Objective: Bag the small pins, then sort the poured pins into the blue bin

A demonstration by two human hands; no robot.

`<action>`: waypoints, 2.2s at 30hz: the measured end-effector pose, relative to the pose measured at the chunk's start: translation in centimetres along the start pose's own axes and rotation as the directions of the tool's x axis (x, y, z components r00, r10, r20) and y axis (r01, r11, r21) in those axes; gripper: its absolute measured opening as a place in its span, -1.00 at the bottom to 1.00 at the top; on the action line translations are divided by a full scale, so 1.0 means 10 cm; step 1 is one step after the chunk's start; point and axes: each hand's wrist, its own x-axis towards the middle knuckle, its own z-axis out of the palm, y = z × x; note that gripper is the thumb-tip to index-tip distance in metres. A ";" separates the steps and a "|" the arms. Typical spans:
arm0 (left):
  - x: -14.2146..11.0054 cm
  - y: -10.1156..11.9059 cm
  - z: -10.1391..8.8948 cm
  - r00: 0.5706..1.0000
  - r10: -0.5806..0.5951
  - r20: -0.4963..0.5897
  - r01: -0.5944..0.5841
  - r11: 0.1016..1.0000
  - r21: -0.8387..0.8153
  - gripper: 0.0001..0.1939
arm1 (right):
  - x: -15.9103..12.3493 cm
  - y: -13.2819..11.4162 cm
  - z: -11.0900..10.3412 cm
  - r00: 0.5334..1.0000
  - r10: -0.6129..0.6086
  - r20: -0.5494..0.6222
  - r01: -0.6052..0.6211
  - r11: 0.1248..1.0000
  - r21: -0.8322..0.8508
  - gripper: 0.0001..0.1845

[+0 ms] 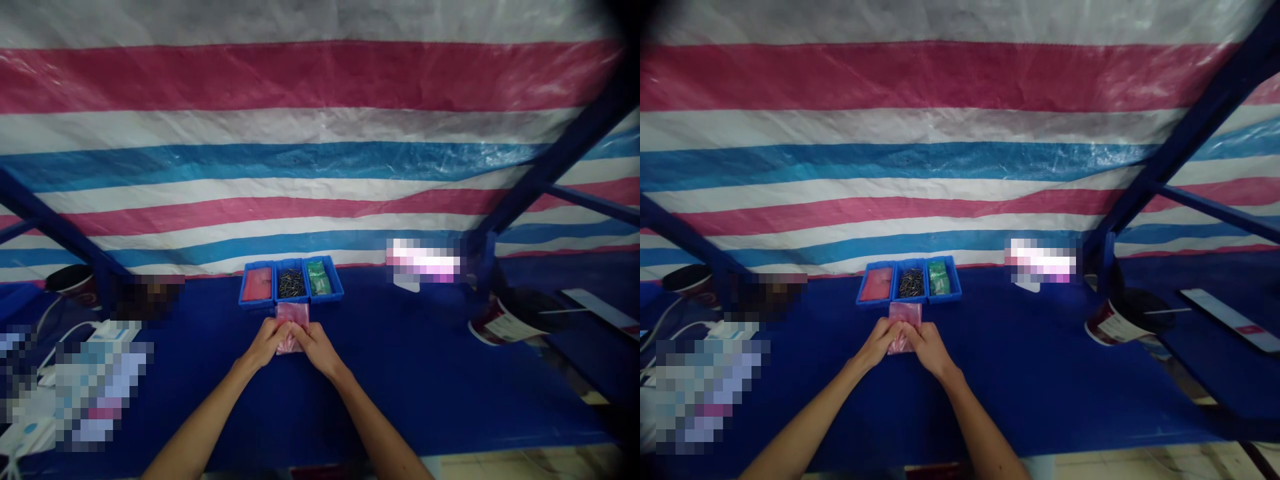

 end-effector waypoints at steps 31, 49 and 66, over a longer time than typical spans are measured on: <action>0.04 0.09 -0.05 0.998 0.067 0.002 -0.067 0.995 0.074 -0.51 | 0.06 -0.01 -0.04 0.986 -0.111 -0.122 0.114 0.993 0.014 -0.54; 0.36 0.13 -0.80 0.762 0.316 -0.565 0.037 0.850 0.526 -0.67 | -0.03 -0.26 -0.15 0.942 -0.207 -0.265 0.161 0.970 -0.183 -0.61; 0.66 0.51 -0.83 0.996 0.000 0.092 -0.076 0.563 0.823 -0.39 | -0.05 -0.22 -0.12 0.951 -0.284 -0.123 0.206 0.877 -0.433 -0.52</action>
